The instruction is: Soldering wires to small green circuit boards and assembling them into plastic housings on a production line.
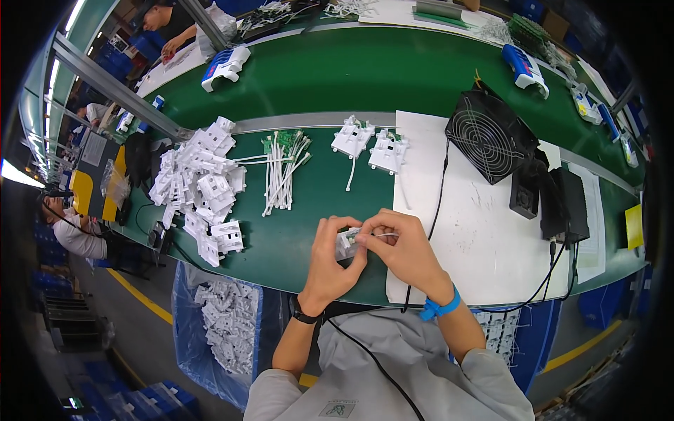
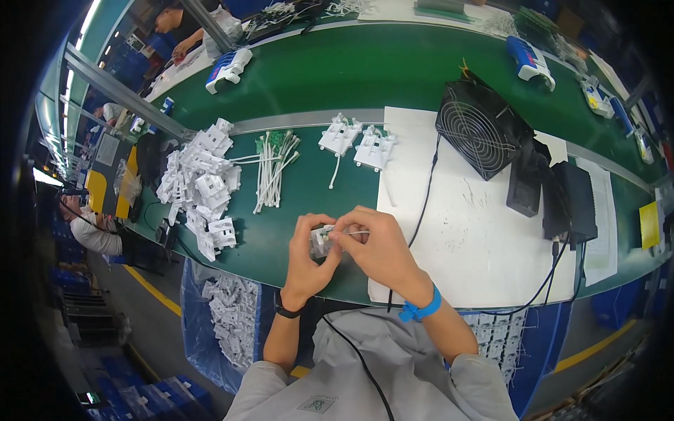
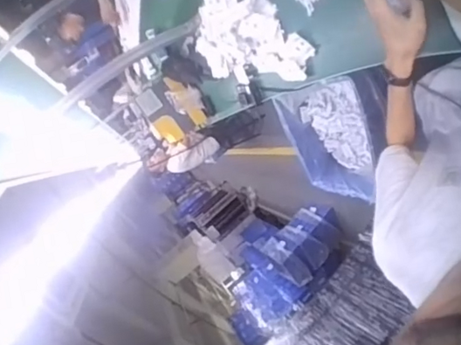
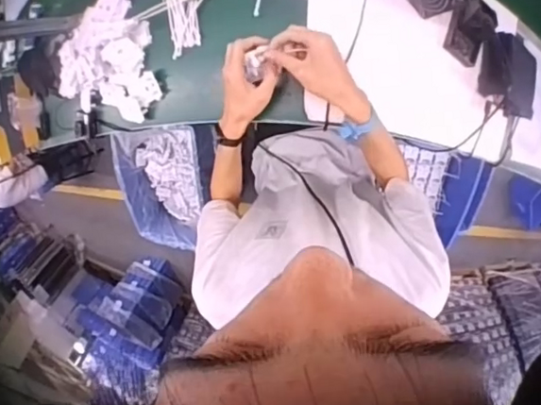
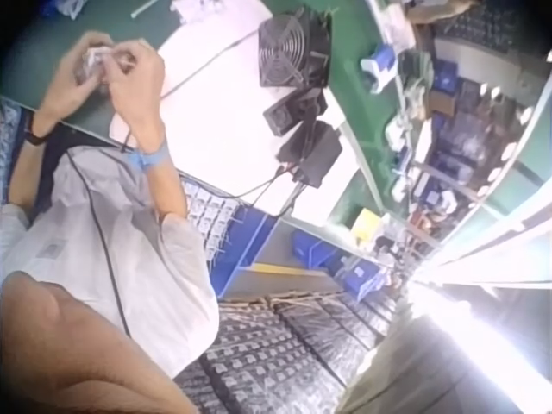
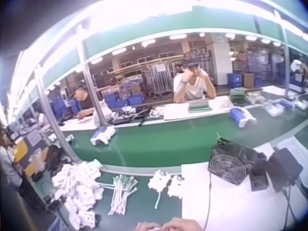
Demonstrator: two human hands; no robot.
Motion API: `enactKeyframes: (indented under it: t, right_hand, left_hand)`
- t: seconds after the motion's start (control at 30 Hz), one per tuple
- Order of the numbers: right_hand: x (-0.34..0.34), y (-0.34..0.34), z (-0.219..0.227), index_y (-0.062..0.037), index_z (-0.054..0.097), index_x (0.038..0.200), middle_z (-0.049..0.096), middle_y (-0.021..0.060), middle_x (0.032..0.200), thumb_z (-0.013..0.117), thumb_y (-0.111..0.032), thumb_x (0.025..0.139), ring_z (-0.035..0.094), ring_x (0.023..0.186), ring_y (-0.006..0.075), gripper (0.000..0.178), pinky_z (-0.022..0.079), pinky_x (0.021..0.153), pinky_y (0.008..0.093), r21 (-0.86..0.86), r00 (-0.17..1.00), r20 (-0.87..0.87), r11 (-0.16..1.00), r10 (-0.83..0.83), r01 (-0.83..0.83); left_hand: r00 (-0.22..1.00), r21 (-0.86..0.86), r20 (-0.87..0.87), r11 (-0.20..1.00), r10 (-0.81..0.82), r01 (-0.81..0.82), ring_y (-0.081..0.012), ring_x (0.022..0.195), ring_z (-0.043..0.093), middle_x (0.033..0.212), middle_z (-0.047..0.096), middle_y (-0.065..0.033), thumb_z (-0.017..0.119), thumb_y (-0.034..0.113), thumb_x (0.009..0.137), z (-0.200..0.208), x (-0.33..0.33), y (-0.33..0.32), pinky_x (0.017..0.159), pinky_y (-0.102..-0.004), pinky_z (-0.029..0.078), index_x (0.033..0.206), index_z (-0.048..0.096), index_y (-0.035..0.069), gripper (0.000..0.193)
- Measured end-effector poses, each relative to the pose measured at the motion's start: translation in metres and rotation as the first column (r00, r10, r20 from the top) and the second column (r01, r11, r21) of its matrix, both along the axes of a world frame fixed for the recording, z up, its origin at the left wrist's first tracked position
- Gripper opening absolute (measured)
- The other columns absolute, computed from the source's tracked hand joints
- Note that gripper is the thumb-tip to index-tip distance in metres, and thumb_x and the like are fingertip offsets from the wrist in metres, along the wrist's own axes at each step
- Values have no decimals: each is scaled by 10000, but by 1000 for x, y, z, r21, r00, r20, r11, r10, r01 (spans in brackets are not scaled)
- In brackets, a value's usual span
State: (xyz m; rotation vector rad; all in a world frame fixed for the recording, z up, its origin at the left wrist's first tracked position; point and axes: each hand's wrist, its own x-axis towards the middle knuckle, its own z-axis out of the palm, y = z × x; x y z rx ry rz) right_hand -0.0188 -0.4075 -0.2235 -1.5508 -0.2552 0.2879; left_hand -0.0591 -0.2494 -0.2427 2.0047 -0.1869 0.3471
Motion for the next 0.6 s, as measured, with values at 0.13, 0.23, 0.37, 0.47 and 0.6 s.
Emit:
enactKeyframes:
  t: [0.13,0.23,0.37,0.47,0.6]
  right_hand:
    - [1,-1,-4,8,673,960,548,2,783,740,2,857,446,650,48,123,358,541,230,-66,997,72,997,-22,27]
    - [-3,5,-3,-14,666,1020,550,22,797,735,13,851,464,613,74,184,383,529,244,-211,953,284,963,-105,169]
    - [-5,11,-11,-19,672,1065,567,69,819,706,37,853,508,570,139,222,413,517,279,-180,814,568,947,-120,265]
    - [-17,9,-12,-12,673,1111,582,80,825,675,59,864,533,582,156,257,431,523,293,-220,843,532,947,-84,234]
    - [-21,10,-18,2,654,1212,585,103,840,641,67,881,558,630,181,338,452,550,309,-34,942,317,992,-107,124]
  left_hand:
    - [999,-12,41,999,-30,30,-289,876,582,967,612,-138,672,9,854,3,3,-1,781,-369,474,1138,609,1,290]
    - [998,-107,-64,994,22,-29,-263,837,609,951,628,-135,636,-12,875,-8,6,-1,739,-347,481,1109,629,-1,234]
    - [995,-168,-1,981,100,-98,-234,812,630,941,644,-129,607,-19,899,-11,13,-6,713,-331,485,1075,641,-6,180]
    - [983,-142,-31,972,183,-185,-235,838,641,955,656,-126,598,-8,917,-12,19,-10,734,-335,492,1103,628,-11,189]
    - [973,-256,-114,940,203,-226,-123,749,564,916,639,-69,570,9,961,-11,26,-20,646,-265,437,1133,620,10,180]
